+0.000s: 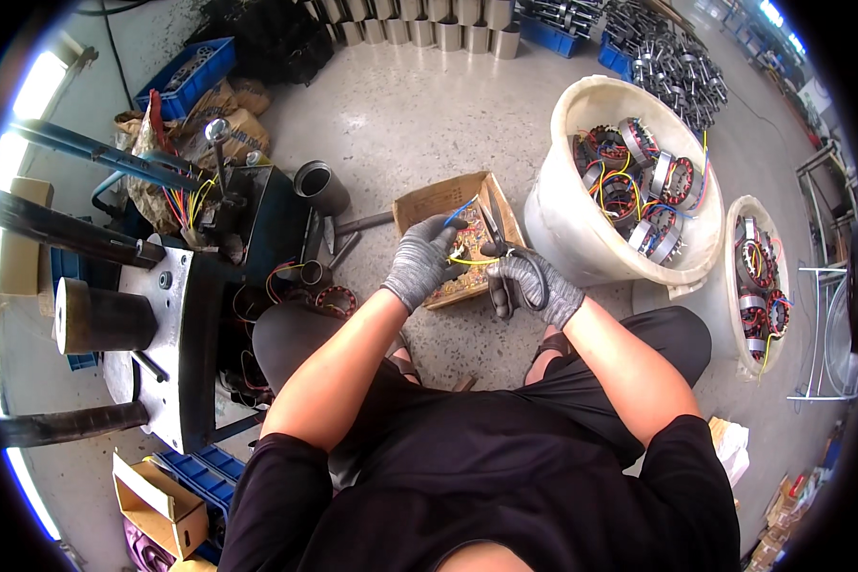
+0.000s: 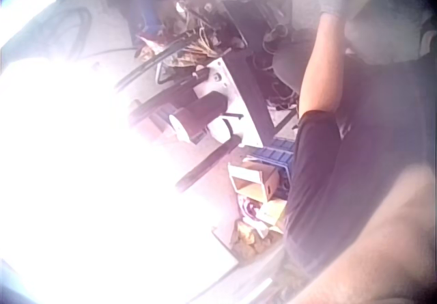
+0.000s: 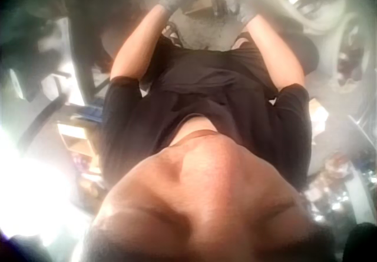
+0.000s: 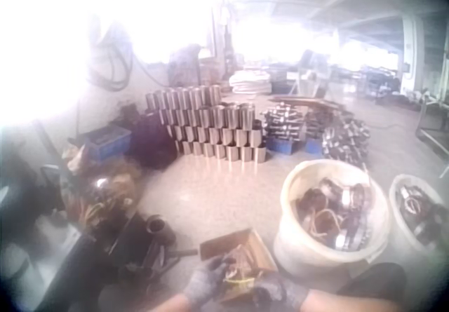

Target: The person takes motor stators from a container, trims their wires using scissors over a cardboard box, and places the stators onto the floor.

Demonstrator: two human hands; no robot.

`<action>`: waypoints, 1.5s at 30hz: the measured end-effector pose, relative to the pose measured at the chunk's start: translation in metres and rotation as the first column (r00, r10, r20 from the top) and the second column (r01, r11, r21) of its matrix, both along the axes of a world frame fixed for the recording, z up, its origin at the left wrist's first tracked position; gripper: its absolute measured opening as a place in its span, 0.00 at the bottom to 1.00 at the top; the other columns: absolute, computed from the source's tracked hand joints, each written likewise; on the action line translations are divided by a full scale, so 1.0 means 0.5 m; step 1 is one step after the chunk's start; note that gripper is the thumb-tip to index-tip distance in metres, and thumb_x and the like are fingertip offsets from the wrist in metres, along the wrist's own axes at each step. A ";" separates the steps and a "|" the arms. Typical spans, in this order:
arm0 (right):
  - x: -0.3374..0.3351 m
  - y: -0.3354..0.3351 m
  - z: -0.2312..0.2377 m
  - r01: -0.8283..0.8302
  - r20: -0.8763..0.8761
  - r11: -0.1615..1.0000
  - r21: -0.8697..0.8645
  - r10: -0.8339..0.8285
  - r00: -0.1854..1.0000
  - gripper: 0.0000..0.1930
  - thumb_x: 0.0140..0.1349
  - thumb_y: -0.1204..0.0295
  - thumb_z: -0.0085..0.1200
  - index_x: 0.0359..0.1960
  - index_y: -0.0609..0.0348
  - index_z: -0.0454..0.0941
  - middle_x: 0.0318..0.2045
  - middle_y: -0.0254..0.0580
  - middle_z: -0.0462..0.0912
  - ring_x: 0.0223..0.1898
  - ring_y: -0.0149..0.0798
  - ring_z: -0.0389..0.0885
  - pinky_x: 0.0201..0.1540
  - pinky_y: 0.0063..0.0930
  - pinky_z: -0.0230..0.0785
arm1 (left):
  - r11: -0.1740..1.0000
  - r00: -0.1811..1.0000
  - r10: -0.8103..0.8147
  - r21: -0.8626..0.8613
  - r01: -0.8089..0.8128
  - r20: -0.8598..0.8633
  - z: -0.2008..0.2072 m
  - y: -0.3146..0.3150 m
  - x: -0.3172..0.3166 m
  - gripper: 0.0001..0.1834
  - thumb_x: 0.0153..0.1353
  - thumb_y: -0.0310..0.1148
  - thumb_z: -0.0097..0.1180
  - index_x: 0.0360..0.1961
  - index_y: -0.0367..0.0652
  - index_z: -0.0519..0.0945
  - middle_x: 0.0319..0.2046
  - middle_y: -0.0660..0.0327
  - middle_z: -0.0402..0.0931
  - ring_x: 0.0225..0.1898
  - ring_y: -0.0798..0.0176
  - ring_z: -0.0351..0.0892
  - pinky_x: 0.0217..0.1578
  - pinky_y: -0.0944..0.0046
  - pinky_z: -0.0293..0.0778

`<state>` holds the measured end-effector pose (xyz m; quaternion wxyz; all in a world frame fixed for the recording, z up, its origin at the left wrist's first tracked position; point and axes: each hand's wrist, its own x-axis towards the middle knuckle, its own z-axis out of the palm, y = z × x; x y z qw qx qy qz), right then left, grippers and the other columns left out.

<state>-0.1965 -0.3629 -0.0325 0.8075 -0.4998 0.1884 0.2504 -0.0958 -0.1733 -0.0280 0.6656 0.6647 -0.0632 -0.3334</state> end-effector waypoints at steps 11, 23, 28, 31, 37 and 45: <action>0.016 -0.005 0.031 -0.092 0.011 0.983 -0.160 0.095 0.995 0.31 0.61 0.73 0.53 0.67 0.61 0.60 0.22 0.38 0.76 0.19 0.36 0.79 0.20 0.31 0.75 | 0.940 0.916 -0.281 0.274 0.203 0.286 -0.038 0.006 0.012 0.13 0.71 0.27 0.48 0.50 0.32 0.79 0.39 0.59 0.82 0.42 0.69 0.76 0.46 0.65 0.74; 0.000 -0.008 0.004 0.059 -0.094 0.998 -0.001 -0.059 0.994 0.18 0.63 0.73 0.52 0.54 0.61 0.68 0.20 0.35 0.71 0.13 0.32 0.68 0.14 0.29 0.63 | 0.945 0.945 -0.225 0.288 0.153 0.236 -0.027 0.007 0.010 0.11 0.68 0.27 0.51 0.47 0.35 0.82 0.38 0.60 0.82 0.41 0.69 0.76 0.47 0.65 0.73; 0.000 -0.012 0.025 0.091 -0.007 0.995 -0.036 -0.092 0.996 0.21 0.62 0.68 0.53 0.56 0.60 0.65 0.21 0.39 0.73 0.16 0.36 0.71 0.17 0.32 0.67 | 0.961 0.924 0.274 -0.048 -0.271 0.267 0.058 0.061 0.037 0.12 0.67 0.32 0.54 0.45 0.36 0.83 0.24 0.71 0.72 0.26 0.75 0.67 0.29 0.73 0.66; -0.011 -0.007 0.067 0.192 0.021 0.976 -0.099 -0.191 0.981 0.18 0.61 0.65 0.57 0.50 0.55 0.71 0.22 0.35 0.74 0.16 0.33 0.72 0.17 0.29 0.66 | 0.921 0.881 0.382 -0.199 -0.336 0.279 0.146 0.148 0.074 0.14 0.66 0.34 0.55 0.44 0.34 0.82 0.21 0.70 0.69 0.24 0.75 0.67 0.27 0.72 0.67; -0.016 -0.017 0.107 0.199 0.127 0.978 -0.067 -0.190 0.974 0.15 0.61 0.67 0.58 0.47 0.55 0.73 0.23 0.33 0.73 0.16 0.26 0.68 0.13 0.18 0.57 | 0.897 0.763 0.432 -0.146 -0.417 0.481 0.200 0.331 0.112 0.12 0.66 0.33 0.57 0.44 0.35 0.82 0.28 0.68 0.78 0.28 0.77 0.71 0.30 0.74 0.70; -0.021 -0.043 0.143 0.205 0.176 0.978 0.025 -0.206 0.963 0.19 0.67 0.63 0.54 0.56 0.57 0.73 0.29 0.36 0.79 0.21 0.27 0.72 0.17 0.19 0.62 | 0.783 0.782 0.564 0.126 -0.608 0.266 0.023 0.558 0.017 0.15 0.67 0.38 0.55 0.47 0.37 0.80 0.30 0.58 0.80 0.32 0.65 0.79 0.34 0.62 0.78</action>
